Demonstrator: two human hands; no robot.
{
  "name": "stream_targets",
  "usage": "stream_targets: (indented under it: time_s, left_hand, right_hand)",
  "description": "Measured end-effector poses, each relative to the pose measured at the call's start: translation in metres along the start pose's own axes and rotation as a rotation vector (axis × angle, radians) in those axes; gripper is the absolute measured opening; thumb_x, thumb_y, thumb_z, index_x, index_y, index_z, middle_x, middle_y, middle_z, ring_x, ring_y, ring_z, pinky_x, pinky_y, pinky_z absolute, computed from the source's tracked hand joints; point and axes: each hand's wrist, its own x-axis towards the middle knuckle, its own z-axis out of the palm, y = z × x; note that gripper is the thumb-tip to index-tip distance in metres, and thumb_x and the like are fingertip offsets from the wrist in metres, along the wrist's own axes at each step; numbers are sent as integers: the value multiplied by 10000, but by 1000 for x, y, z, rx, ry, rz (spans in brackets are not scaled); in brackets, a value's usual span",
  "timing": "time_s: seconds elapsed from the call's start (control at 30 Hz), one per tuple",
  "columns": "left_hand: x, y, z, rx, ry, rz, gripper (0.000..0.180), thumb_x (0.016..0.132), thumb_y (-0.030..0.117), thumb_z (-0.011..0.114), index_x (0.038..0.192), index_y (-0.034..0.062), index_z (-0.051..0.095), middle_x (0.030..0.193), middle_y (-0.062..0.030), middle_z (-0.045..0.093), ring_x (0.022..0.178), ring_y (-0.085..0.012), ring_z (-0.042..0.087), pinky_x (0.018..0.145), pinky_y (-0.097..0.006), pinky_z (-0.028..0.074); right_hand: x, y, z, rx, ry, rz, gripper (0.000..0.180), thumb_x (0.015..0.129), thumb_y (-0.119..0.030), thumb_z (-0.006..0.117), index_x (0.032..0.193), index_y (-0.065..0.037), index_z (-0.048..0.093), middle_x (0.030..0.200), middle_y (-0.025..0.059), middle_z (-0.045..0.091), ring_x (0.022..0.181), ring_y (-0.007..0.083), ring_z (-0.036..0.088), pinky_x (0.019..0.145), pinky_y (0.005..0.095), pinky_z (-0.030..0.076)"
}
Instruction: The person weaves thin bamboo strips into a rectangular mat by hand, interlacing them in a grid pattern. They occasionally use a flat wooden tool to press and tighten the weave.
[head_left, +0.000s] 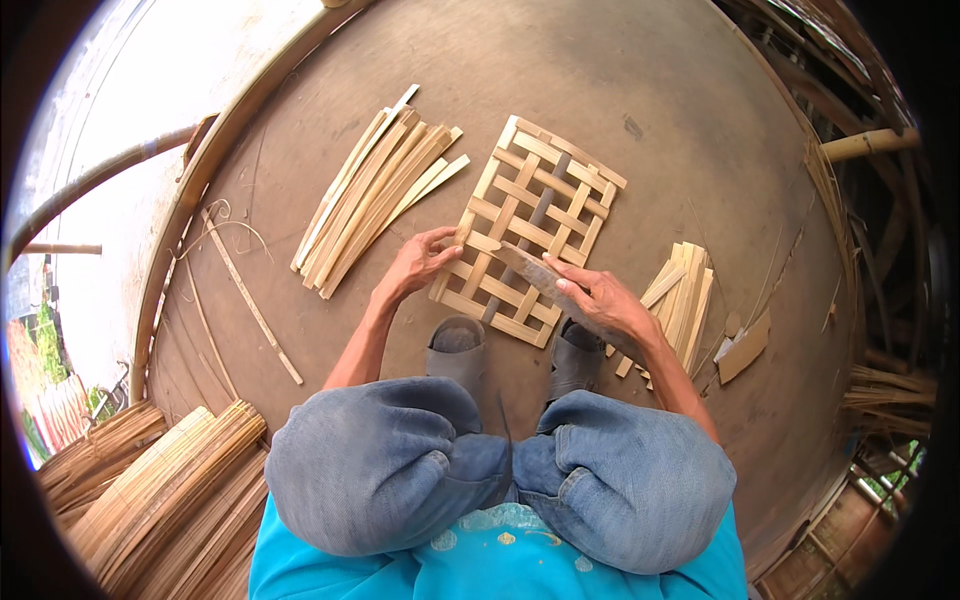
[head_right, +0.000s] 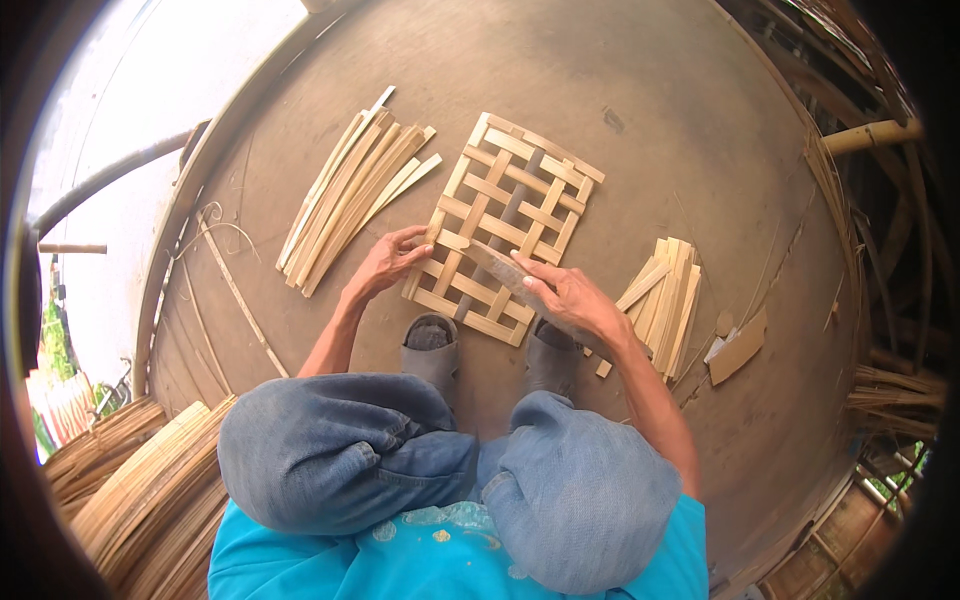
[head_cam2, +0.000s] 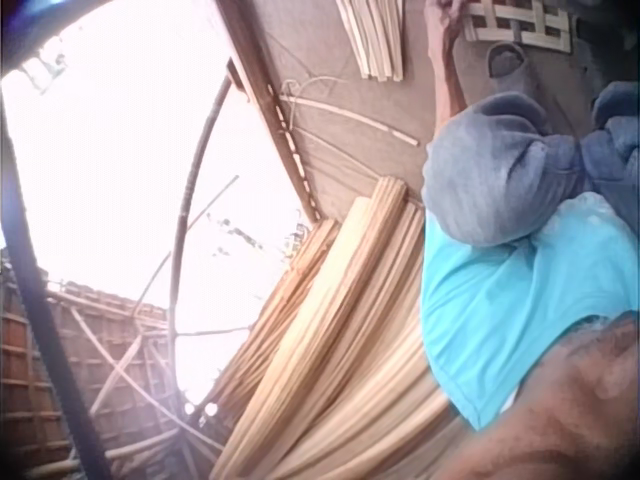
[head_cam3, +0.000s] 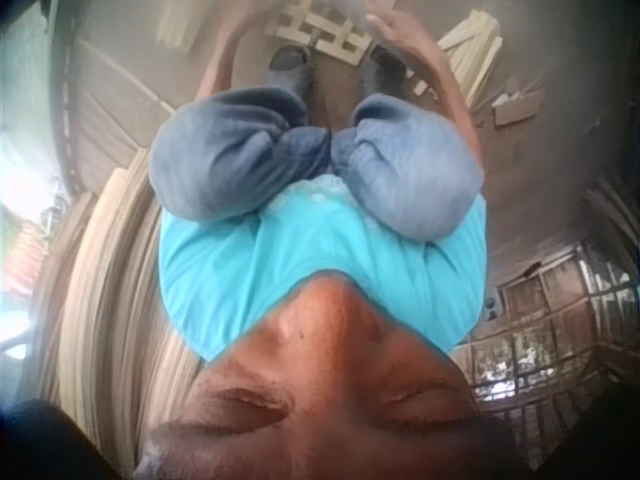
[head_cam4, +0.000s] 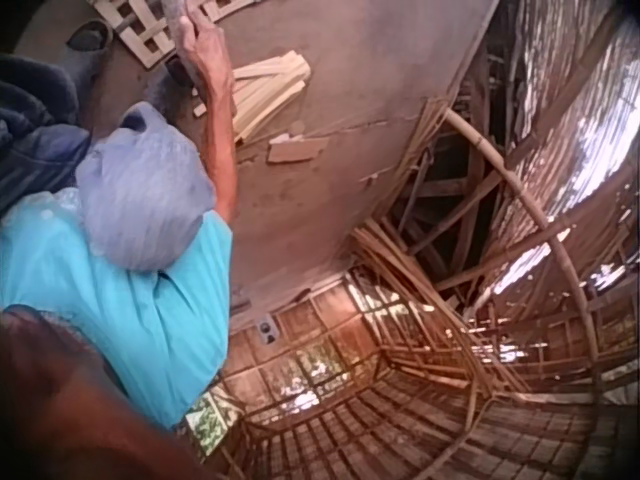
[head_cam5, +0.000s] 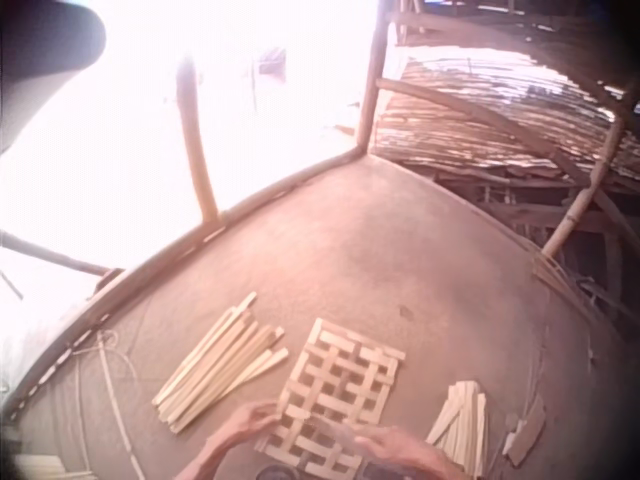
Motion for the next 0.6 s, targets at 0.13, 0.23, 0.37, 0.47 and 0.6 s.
stream_targets:
  time_s: [0.13, 0.23, 0.37, 0.47, 0.6]
  left_hand:
    - [-4, 12, 3, -38, -3, -88, 449, 1030, 371, 683, 1301, 16, 725, 1134, -163, 773, 870, -180, 713, 734, -342, 599]
    - [0, 4, 3, 33, 57, 37, 399, 1037, 361, 666, 1149, -1, 789, 920, -106, 773, 701, -137, 653, 670, -325, 578]
    - [13, -1, -5, 55, -3, -45, 398, 1034, 364, 666, 1059, -8, 804, 754, -49, 721, 661, -122, 628, 643, -312, 544]
    - [11, 12, -6, 57, -2, -48, 406, 1033, 370, 667, 1025, -13, 805, 713, -39, 703, 662, -124, 633, 639, -313, 536]
    - [8, 11, -10, 28, -13, -64, 433, 1044, 397, 649, 1046, -8, 802, 741, -47, 717, 677, -132, 651, 660, -320, 554]
  right_hand:
    - [0, 0, 18, 24, 39, -89, 466, 1094, -313, 526, 1559, -273, 509, 1336, 153, 700, 1176, 408, 677, 1025, 432, 521]
    - [1, -7, 35, 38, 114, -191, 465, 1095, -297, 524, 1560, -277, 507, 1236, 207, 723, 1078, 431, 697, 966, 451, 534]
    - [4, -22, 42, -14, -28, -35, 526, 1073, -276, 577, 1587, -279, 467, 1261, 251, 678, 1102, 426, 671, 991, 459, 521]
    - [3, -39, 35, -36, -89, -36, 580, 1053, -269, 620, 1605, -272, 440, 1392, 199, 657, 1231, 397, 658, 1055, 438, 515]
    - [-1, -42, 26, 126, 158, -96, 619, 1039, -271, 640, 1615, -302, 417, 1287, 221, 718, 1129, 426, 708, 986, 469, 551]
